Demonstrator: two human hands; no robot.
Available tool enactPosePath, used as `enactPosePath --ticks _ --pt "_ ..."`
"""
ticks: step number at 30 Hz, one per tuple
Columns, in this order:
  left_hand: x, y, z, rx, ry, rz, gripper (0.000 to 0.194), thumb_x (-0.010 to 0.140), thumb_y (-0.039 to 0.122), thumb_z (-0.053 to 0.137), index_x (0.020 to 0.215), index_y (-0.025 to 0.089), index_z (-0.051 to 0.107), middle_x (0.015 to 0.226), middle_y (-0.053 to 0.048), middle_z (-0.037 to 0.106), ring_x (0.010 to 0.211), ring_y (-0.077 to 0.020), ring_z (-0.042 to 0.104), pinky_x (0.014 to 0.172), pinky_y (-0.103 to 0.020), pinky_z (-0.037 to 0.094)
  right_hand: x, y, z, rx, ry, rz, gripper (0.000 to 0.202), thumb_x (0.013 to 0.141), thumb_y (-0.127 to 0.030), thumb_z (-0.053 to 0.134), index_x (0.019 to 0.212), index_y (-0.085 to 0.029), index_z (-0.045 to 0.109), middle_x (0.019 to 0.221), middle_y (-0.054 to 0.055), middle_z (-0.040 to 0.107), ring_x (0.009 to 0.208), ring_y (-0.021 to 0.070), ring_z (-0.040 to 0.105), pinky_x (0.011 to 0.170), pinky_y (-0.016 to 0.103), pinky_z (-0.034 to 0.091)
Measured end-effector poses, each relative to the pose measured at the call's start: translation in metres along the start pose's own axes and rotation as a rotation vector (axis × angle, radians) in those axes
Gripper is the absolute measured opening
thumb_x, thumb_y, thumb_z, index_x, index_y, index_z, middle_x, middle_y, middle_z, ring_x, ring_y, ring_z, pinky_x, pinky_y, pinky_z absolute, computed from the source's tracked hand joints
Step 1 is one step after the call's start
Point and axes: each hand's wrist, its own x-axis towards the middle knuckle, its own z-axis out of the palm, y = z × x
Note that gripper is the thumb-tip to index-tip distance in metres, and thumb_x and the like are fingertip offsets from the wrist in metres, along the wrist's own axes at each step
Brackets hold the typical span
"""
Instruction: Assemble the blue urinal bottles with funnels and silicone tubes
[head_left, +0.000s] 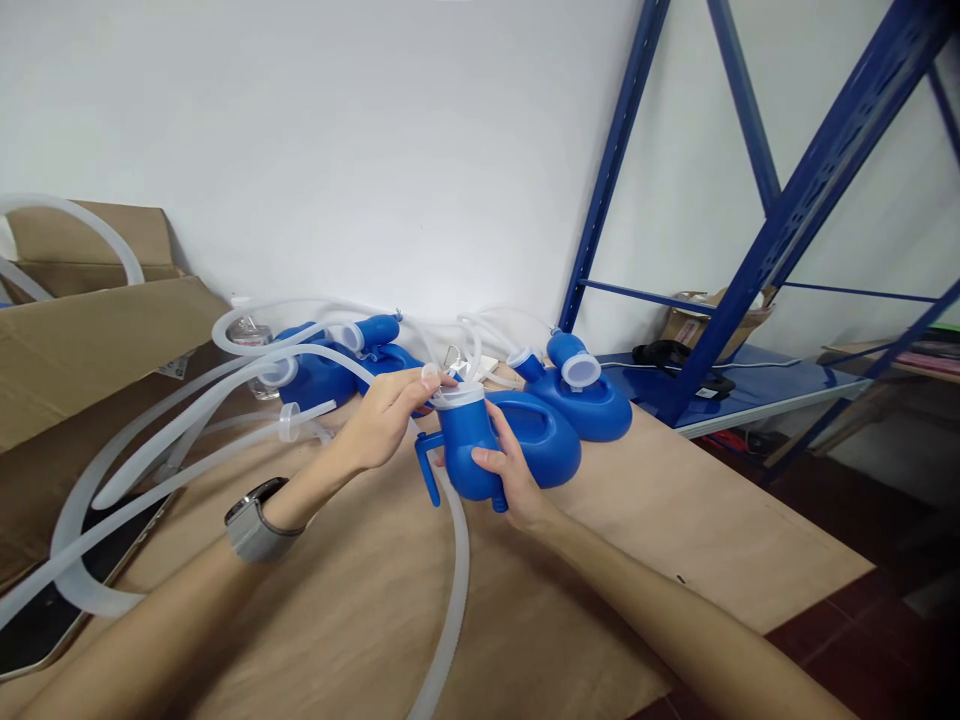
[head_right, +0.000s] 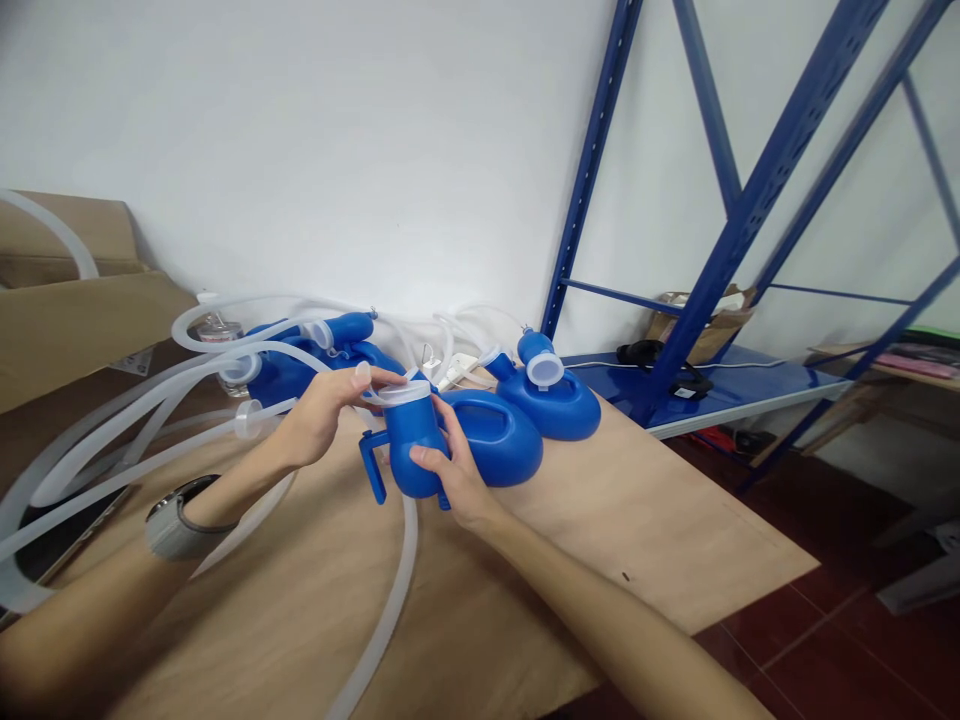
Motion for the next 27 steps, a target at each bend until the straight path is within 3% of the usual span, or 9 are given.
enactPosePath --ticks 4,7,11,14,18,23,27 --pt "0.005 -0.001 -0.017 -0.091 -0.221 0.033 0.044 0.089 0.035 0.048 0.121 0.019 0.073 0.138 -0.009 0.068 0.13 -0.0345 0.06 0.107 -0.045 0.051 0.003 0.001 -0.004 0.014 -0.023 -0.011 0.083 0.08 -0.039 0.079 0.153 -0.033 0.04 0.136 0.008 0.067 0.121 0.0315 0.068 0.102 0.05 0.055" --pt "0.008 0.005 -0.031 -0.152 -0.362 -0.028 0.047 0.082 0.032 0.049 0.122 0.019 0.071 0.14 -0.009 0.067 0.133 -0.036 0.058 0.112 -0.049 0.047 0.003 0.001 -0.004 -0.109 -0.038 -0.076 0.089 0.077 -0.039 0.084 0.153 -0.032 0.041 0.144 0.009 0.061 0.126 0.0306 0.064 0.107 0.049 0.051" --pt "0.005 0.017 -0.035 -0.073 -0.355 -0.134 0.034 0.089 0.049 0.062 0.104 0.019 0.068 0.129 -0.011 0.071 0.124 -0.034 0.064 0.107 -0.048 0.051 0.001 0.001 -0.001 -0.304 -0.065 -0.13 0.094 0.075 -0.04 0.088 0.156 -0.031 0.041 0.145 0.012 0.057 0.128 0.0316 0.06 0.108 0.05 0.049" --pt "0.002 0.022 -0.028 0.037 -0.305 -0.112 0.04 0.079 0.052 0.081 0.094 0.02 0.062 0.124 -0.01 0.071 0.119 -0.0316 0.066 0.098 -0.044 0.057 -0.002 -0.001 0.002 -0.412 -0.056 -0.165 0.092 0.078 -0.04 0.087 0.156 -0.032 0.041 0.149 0.011 0.054 0.136 0.0324 0.053 0.112 0.05 0.045" --pt "0.002 0.021 -0.024 0.11 -0.226 -0.055 0.044 0.081 0.049 0.08 0.11 0.02 0.064 0.122 -0.011 0.071 0.118 -0.0304 0.067 0.096 -0.044 0.059 -0.004 -0.004 0.004 -0.423 -0.071 -0.162 0.096 0.079 -0.042 0.086 0.16 -0.032 0.035 0.155 0.011 0.049 0.138 0.032 0.052 0.113 0.049 0.045" --pt "0.006 0.015 -0.037 -0.119 -0.14 -0.13 0.055 0.086 0.043 0.076 0.132 0.019 0.06 0.122 -0.012 0.075 0.116 -0.0306 0.07 0.102 -0.048 0.056 -0.004 -0.008 0.004 -0.333 -0.088 -0.16 0.093 0.079 -0.044 0.085 0.158 -0.031 0.037 0.156 0.011 0.049 0.138 0.0328 0.052 0.112 0.048 0.046" --pt "0.006 0.016 -0.037 -0.069 -0.233 -0.107 0.05 0.085 0.044 0.077 0.127 0.019 0.068 0.131 -0.013 0.073 0.123 -0.033 0.067 0.102 -0.048 0.057 -0.006 -0.009 0.004 -0.273 -0.14 -0.131 0.095 0.081 -0.042 0.084 0.159 -0.032 0.031 0.151 0.013 0.054 0.127 0.0313 0.063 0.106 0.048 0.051"
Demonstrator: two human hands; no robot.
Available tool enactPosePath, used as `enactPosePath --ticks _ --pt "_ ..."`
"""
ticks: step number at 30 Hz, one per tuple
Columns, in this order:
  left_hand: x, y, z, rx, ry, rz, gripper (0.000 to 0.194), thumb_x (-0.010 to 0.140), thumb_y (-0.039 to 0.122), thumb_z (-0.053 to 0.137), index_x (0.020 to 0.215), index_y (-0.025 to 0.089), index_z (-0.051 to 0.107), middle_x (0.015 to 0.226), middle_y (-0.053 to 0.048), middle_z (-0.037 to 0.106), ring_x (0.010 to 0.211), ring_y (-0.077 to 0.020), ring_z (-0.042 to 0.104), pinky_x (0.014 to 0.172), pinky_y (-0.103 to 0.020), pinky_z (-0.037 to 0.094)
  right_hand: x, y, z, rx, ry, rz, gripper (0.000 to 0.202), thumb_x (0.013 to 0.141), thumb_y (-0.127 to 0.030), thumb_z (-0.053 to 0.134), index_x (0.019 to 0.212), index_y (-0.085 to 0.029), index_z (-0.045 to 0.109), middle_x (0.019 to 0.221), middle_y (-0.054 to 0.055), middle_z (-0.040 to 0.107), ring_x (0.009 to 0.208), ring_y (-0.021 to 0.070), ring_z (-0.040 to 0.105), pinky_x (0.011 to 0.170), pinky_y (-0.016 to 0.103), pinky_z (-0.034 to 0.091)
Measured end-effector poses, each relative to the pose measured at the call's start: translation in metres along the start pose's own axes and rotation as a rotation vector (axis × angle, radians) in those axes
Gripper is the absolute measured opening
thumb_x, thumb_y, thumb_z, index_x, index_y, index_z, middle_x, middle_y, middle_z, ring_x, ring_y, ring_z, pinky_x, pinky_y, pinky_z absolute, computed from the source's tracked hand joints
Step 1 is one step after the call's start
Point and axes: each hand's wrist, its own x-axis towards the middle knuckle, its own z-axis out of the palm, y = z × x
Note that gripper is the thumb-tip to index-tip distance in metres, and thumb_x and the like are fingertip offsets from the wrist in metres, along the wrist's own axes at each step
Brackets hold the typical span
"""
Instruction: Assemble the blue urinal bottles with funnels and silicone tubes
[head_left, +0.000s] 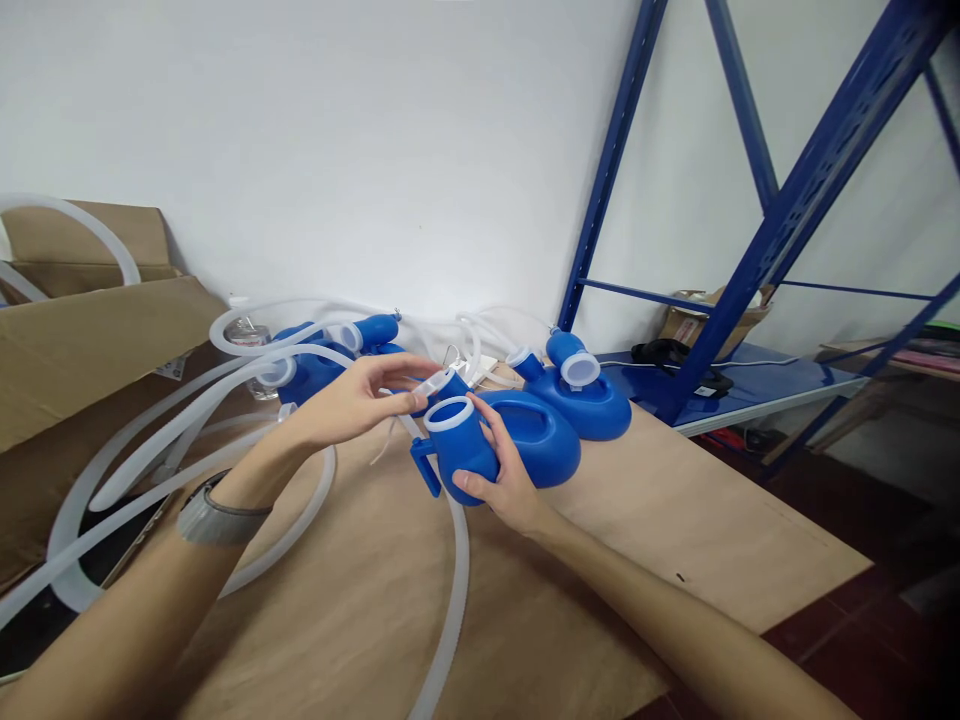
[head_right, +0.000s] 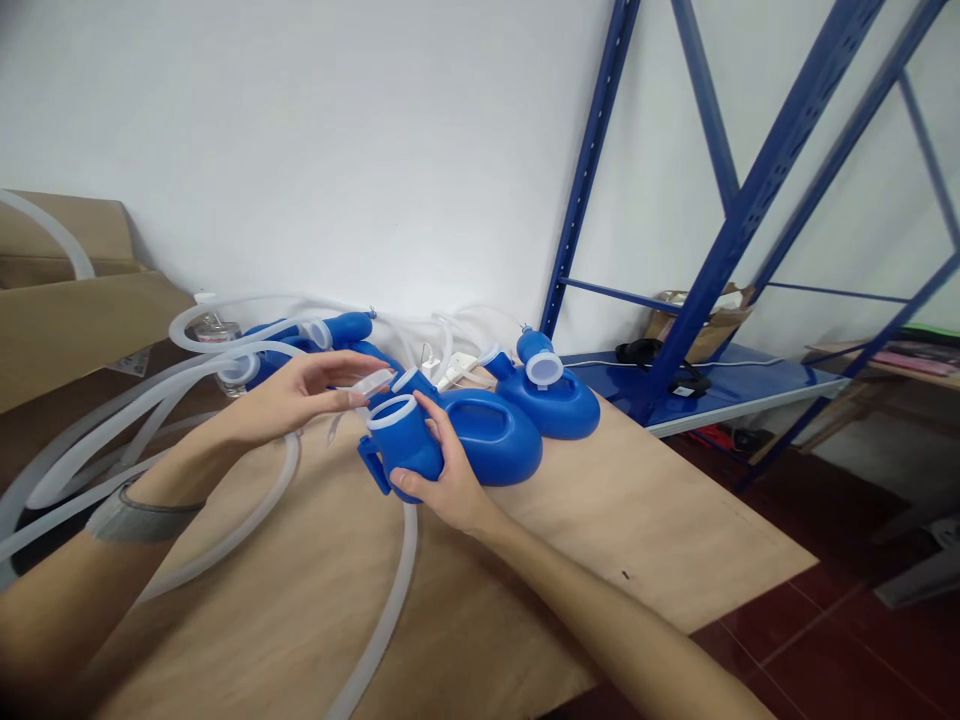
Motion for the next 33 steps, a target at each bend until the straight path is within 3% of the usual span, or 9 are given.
enactPosePath --ticks 5,11,13,17,21,26,30,33 --pt "-0.001 0.005 0.016 0.11 -0.142 0.028 0.049 0.092 0.046 0.07 0.135 0.023 0.066 0.139 -0.011 0.069 0.127 -0.0315 0.065 0.102 -0.045 0.057 -0.001 0.002 -0.001 0.171 -0.021 0.068 0.1 0.077 -0.038 0.083 0.16 -0.036 0.026 0.141 0.01 0.063 0.119 0.0317 0.068 0.098 0.049 0.057" --pt "0.003 -0.002 0.009 0.001 -0.115 0.046 0.048 0.089 0.044 0.075 0.131 0.022 0.069 0.138 -0.011 0.069 0.124 -0.03 0.067 0.107 -0.045 0.055 -0.001 0.003 0.007 0.475 -0.03 0.232 0.096 0.076 -0.047 0.071 0.16 -0.033 0.028 0.123 0.012 0.072 0.086 0.0316 0.077 0.069 0.047 0.063" --pt "0.003 -0.004 0.008 0.004 -0.11 0.026 0.052 0.086 0.045 0.079 0.131 0.021 0.07 0.131 -0.01 0.073 0.119 -0.0304 0.069 0.103 -0.045 0.057 -0.001 0.004 0.008 0.479 -0.022 0.241 0.095 0.076 -0.047 0.071 0.16 -0.032 0.029 0.121 0.012 0.072 0.083 0.0306 0.076 0.066 0.045 0.063" --pt "0.003 -0.005 0.012 0.04 -0.156 -0.022 0.053 0.087 0.049 0.077 0.133 0.024 0.072 0.12 -0.009 0.078 0.106 -0.0291 0.072 0.093 -0.044 0.06 -0.003 0.002 0.007 0.447 -0.042 0.202 0.1 0.077 -0.042 0.073 0.163 -0.041 0.021 0.124 0.008 0.07 0.079 0.0252 0.075 0.061 0.038 0.062" --pt "0.002 -0.004 0.014 0.064 -0.179 0.041 0.045 0.085 0.047 0.079 0.125 0.026 0.078 0.125 -0.008 0.075 0.103 -0.0267 0.07 0.084 -0.037 0.059 -0.004 -0.005 0.004 0.407 -0.06 0.238 0.096 0.083 -0.043 0.073 0.164 -0.043 0.021 0.128 0.007 0.068 0.072 0.02 0.073 0.058 0.034 0.062" --pt "0.002 0.001 0.011 0.141 -0.23 0.06 0.035 0.087 0.044 0.078 0.117 0.026 0.081 0.11 -0.007 0.073 0.086 -0.0183 0.064 0.068 -0.027 0.053 -0.002 -0.013 0.003 0.343 -0.1 0.298 0.094 0.085 -0.045 0.075 0.164 -0.042 0.024 0.127 0.006 0.07 0.064 0.0176 0.072 0.054 0.033 0.061" --pt "0.003 0.005 0.011 0.185 -0.257 0.102 0.031 0.091 0.046 0.073 0.108 0.022 0.083 0.104 -0.006 0.07 0.084 -0.0166 0.061 0.069 -0.026 0.051 -0.001 -0.019 0.002 0.29 -0.092 0.299 0.093 0.086 -0.047 0.073 0.164 -0.044 0.022 0.136 0.006 0.066 0.072 0.0207 0.075 0.057 0.034 0.062" --pt "0.003 0.001 0.011 0.217 -0.252 0.115 0.035 0.091 0.051 0.072 0.107 0.022 0.082 0.106 -0.007 0.069 0.085 -0.0177 0.062 0.069 -0.027 0.052 0.001 -0.022 -0.001 0.167 -0.063 0.251 0.092 0.086 -0.046 0.076 0.163 -0.044 0.027 0.151 0.005 0.057 0.104 0.0283 0.074 0.079 0.042 0.065"
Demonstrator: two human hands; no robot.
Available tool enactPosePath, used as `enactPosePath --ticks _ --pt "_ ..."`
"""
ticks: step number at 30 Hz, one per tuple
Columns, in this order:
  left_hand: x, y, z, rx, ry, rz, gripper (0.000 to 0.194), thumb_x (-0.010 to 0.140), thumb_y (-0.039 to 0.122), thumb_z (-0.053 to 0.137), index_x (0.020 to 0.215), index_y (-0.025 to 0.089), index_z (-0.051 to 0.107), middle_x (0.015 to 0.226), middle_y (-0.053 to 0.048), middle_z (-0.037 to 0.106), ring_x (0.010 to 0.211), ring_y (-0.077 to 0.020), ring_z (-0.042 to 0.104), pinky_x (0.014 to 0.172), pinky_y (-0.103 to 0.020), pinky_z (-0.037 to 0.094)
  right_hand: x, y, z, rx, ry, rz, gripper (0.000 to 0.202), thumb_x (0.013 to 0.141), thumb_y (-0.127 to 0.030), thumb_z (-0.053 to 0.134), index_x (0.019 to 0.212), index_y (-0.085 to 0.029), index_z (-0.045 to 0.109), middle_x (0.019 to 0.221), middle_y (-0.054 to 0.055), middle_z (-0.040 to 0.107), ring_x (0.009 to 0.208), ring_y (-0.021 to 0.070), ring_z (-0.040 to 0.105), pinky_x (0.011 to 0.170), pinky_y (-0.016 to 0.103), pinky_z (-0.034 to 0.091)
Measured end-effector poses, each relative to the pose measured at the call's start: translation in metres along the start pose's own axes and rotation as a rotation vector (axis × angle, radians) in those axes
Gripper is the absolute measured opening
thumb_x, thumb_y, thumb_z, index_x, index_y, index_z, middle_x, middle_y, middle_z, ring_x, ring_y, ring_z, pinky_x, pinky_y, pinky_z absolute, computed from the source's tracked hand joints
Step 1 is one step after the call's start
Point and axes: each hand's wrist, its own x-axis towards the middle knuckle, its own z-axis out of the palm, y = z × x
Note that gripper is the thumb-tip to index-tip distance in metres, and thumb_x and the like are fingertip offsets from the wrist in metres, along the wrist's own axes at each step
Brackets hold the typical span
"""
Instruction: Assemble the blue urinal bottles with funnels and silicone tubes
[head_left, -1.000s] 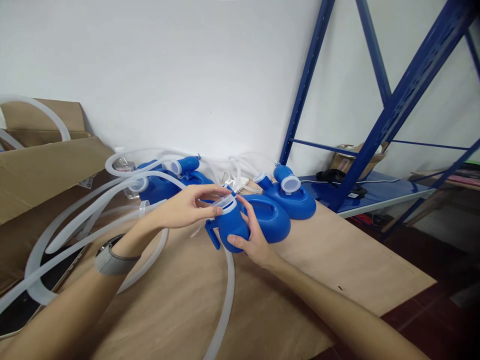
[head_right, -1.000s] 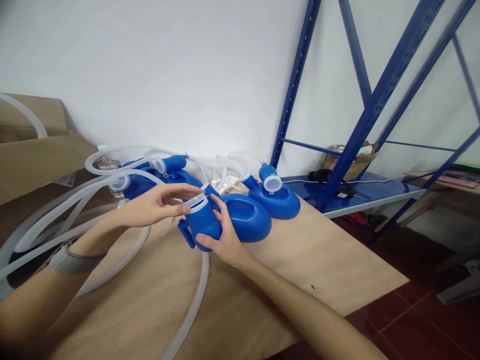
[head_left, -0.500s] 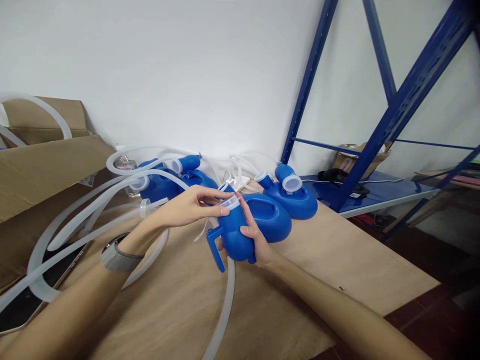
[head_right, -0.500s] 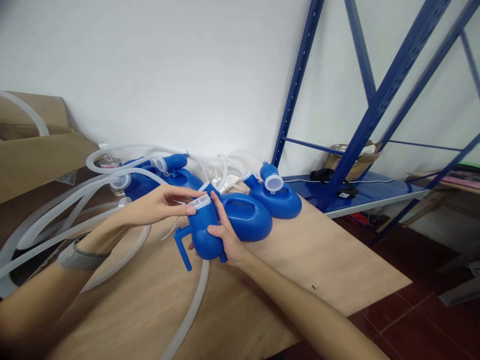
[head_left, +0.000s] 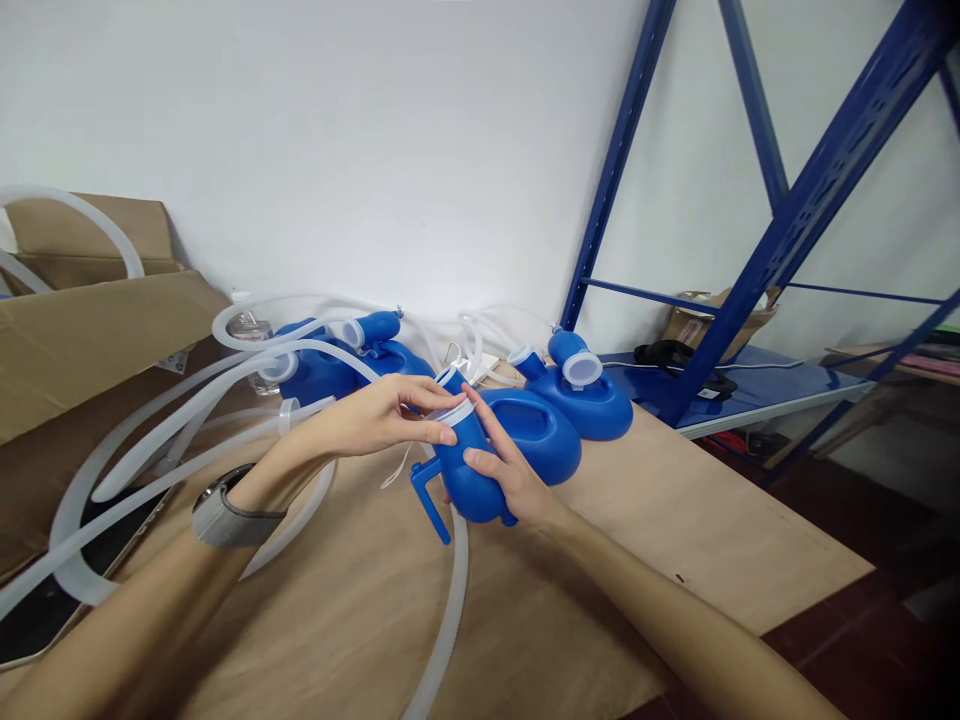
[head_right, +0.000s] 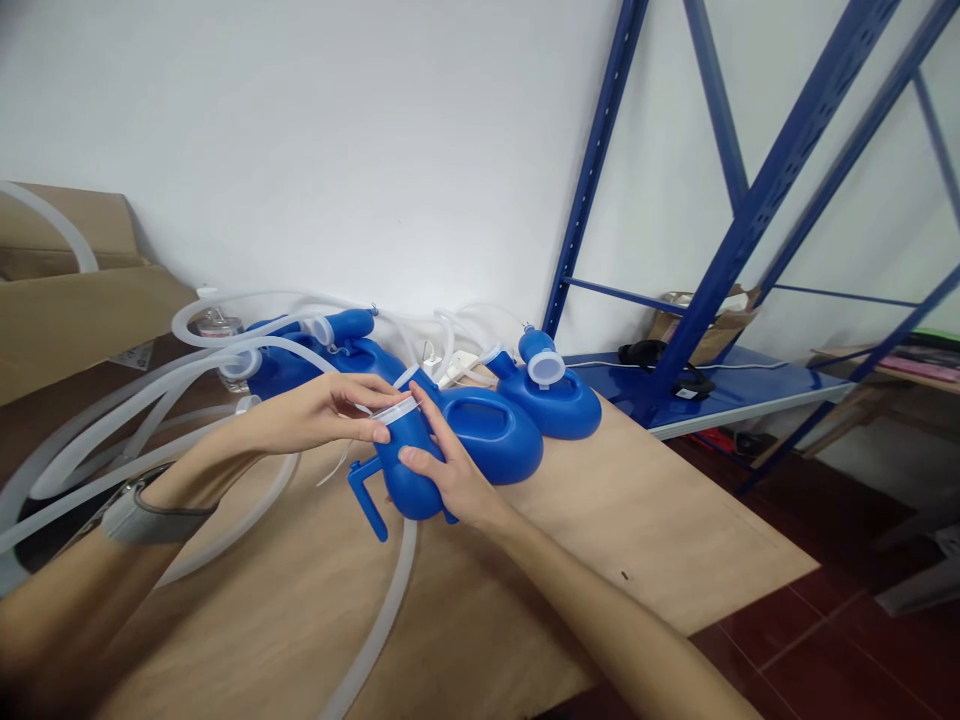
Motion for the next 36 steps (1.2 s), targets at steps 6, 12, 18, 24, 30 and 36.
enactPosePath --ticks 6,12,18,24,30,36 --pt "0.001 -0.001 0.005 0.008 -0.009 -0.031 0.039 0.094 0.053 0.069 0.118 0.024 0.079 0.125 -0.008 0.071 0.094 -0.0215 0.07 0.077 -0.03 0.057 0.003 0.006 -0.008 -0.152 0.036 -0.116 0.093 0.086 -0.048 0.077 0.164 -0.041 0.027 0.158 0.004 0.05 0.142 0.0351 0.052 0.109 0.054 0.052" --pt "-0.002 0.013 0.009 0.041 0.012 -0.039 0.064 0.09 0.05 0.073 0.148 0.029 0.057 0.147 -0.008 0.061 0.115 -0.0275 0.068 0.087 -0.035 0.06 0.005 0.012 -0.009 -0.082 0.059 -0.159 0.083 0.086 -0.051 0.077 0.156 -0.038 0.033 0.142 0.007 0.063 0.124 0.0318 0.067 0.099 0.05 0.059" --pt "-0.004 0.005 0.018 0.143 0.048 -0.022 0.091 0.078 0.05 0.084 0.158 0.037 0.042 0.159 -0.01 0.044 0.117 -0.0292 0.066 0.085 -0.039 0.063 0.008 0.017 -0.007 -0.04 0.095 -0.187 0.084 0.086 -0.047 0.079 0.151 -0.038 0.026 0.134 0.008 0.066 0.11 0.0274 0.073 0.096 0.048 0.06" --pt "0.002 -0.003 0.032 0.173 0.091 0.029 0.097 0.071 0.053 0.09 0.154 0.038 0.043 0.151 -0.009 0.047 0.11 -0.0284 0.066 0.085 -0.042 0.064 0.004 0.01 -0.007 -0.034 0.069 -0.234 0.097 0.085 -0.042 0.081 0.159 -0.04 0.018 0.146 0.007 0.059 0.116 0.027 0.071 0.098 0.047 0.06" --pt "0.005 -0.013 0.034 0.116 0.101 0.015 0.095 0.067 0.05 0.092 0.151 0.037 0.05 0.149 -0.01 0.049 0.114 -0.0303 0.065 0.088 -0.042 0.063 0.0 0.004 -0.005 -0.124 0.107 -0.263 0.076 0.088 -0.041 0.077 0.152 -0.034 0.037 0.137 0.005 0.065 0.115 0.0262 0.07 0.1 0.044 0.059" --pt "0.005 -0.009 0.035 0.078 0.091 0.037 0.091 0.069 0.05 0.092 0.15 0.037 0.052 0.145 -0.008 0.051 0.119 -0.0297 0.062 0.092 -0.043 0.061 -0.001 0.001 -0.003 -0.118 0.119 -0.243 0.075 0.087 -0.041 0.077 0.149 -0.034 0.037 0.131 0.005 0.067 0.111 0.0267 0.072 0.096 0.044 0.06"
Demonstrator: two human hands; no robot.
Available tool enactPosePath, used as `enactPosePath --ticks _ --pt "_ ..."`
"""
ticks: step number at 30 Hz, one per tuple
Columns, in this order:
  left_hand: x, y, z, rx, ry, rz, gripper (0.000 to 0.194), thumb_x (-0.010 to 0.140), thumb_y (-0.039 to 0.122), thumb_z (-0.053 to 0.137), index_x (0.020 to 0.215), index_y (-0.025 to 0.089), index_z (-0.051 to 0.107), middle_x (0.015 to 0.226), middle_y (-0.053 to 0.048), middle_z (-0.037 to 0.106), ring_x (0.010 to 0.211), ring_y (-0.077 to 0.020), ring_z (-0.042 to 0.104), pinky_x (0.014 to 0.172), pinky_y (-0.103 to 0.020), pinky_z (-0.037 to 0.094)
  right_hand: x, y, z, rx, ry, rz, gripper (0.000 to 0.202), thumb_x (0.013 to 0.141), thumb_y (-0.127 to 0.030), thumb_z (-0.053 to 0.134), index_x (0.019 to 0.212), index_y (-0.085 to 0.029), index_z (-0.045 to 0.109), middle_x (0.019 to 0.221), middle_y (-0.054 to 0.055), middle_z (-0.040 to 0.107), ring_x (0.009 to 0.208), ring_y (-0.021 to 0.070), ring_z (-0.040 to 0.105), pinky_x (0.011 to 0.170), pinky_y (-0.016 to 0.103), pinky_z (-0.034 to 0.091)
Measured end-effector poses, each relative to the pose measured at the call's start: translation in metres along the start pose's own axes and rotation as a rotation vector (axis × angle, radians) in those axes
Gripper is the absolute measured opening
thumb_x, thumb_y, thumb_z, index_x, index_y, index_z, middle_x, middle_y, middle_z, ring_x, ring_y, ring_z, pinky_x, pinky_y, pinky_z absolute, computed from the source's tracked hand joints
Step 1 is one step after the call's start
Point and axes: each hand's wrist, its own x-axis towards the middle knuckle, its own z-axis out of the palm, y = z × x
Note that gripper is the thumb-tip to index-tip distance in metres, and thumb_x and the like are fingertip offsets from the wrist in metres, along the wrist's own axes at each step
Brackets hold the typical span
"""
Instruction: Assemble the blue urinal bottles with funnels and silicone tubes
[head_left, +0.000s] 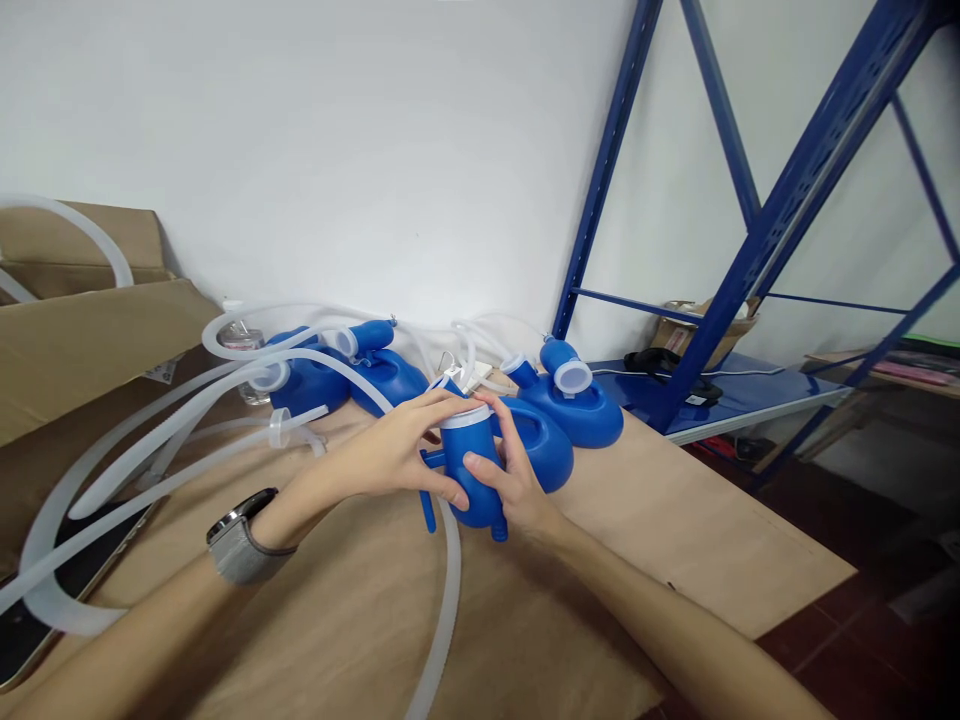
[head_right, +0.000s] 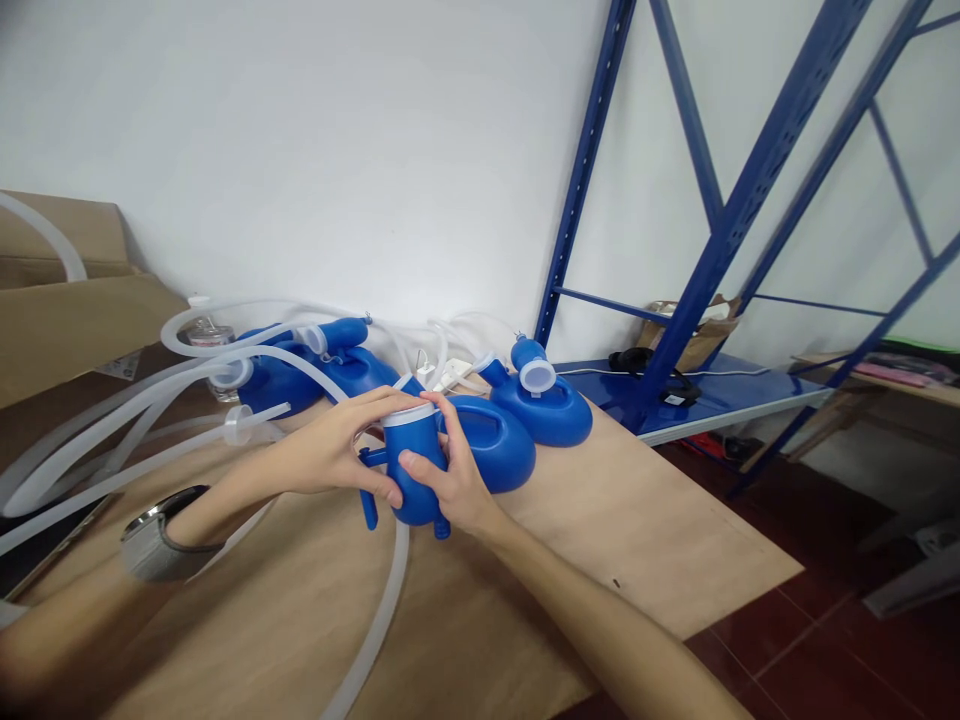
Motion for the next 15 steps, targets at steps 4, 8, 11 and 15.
enactPosePath --ticks 4,8,11,15 --pt "-0.0009 -0.0013 0.0001 0.005 -0.011 -0.01 0.094 0.069 0.052 0.091 0.152 0.038 0.05 0.144 -0.009 0.051 0.121 -0.0319 0.061 0.091 -0.044 0.061 -0.0009 -0.0007 0.0001 -0.021 0.019 0.003 0.073 0.086 -0.041 0.078 0.147 -0.033 0.039 0.133 0.005 0.066 0.112 0.0252 0.07 0.097 0.042 0.059" --pt "-0.0015 -0.0066 0.0003 0.046 0.003 0.044 0.095 0.068 0.053 0.092 0.151 0.036 0.051 0.145 -0.01 0.053 0.128 -0.0353 0.057 0.098 -0.048 0.058 -0.0014 -0.0006 -0.0014 -0.043 0.015 0.022 0.074 0.085 -0.044 0.078 0.147 -0.033 0.039 0.125 0.004 0.067 0.104 0.0234 0.07 0.09 0.039 0.061" --pt "-0.0012 -0.0077 0.0012 0.103 0.019 0.099 0.093 0.069 0.051 0.091 0.151 0.034 0.051 0.143 -0.01 0.057 0.133 -0.0361 0.054 0.106 -0.052 0.052 -0.002 -0.0001 -0.0022 -0.048 0.023 0.029 0.073 0.085 -0.044 0.078 0.146 -0.034 0.04 0.118 0.003 0.068 0.099 0.0224 0.069 0.085 0.038 0.061" --pt "0.0 -0.0069 0.0035 0.136 0.037 0.115 0.097 0.067 0.054 0.091 0.152 0.033 0.049 0.142 -0.01 0.058 0.131 -0.0353 0.055 0.109 -0.054 0.049 -0.0022 0.0034 -0.0034 -0.054 0.025 0.017 0.074 0.086 -0.045 0.077 0.148 -0.035 0.038 0.117 0.003 0.067 0.099 0.0229 0.069 0.088 0.039 0.061"
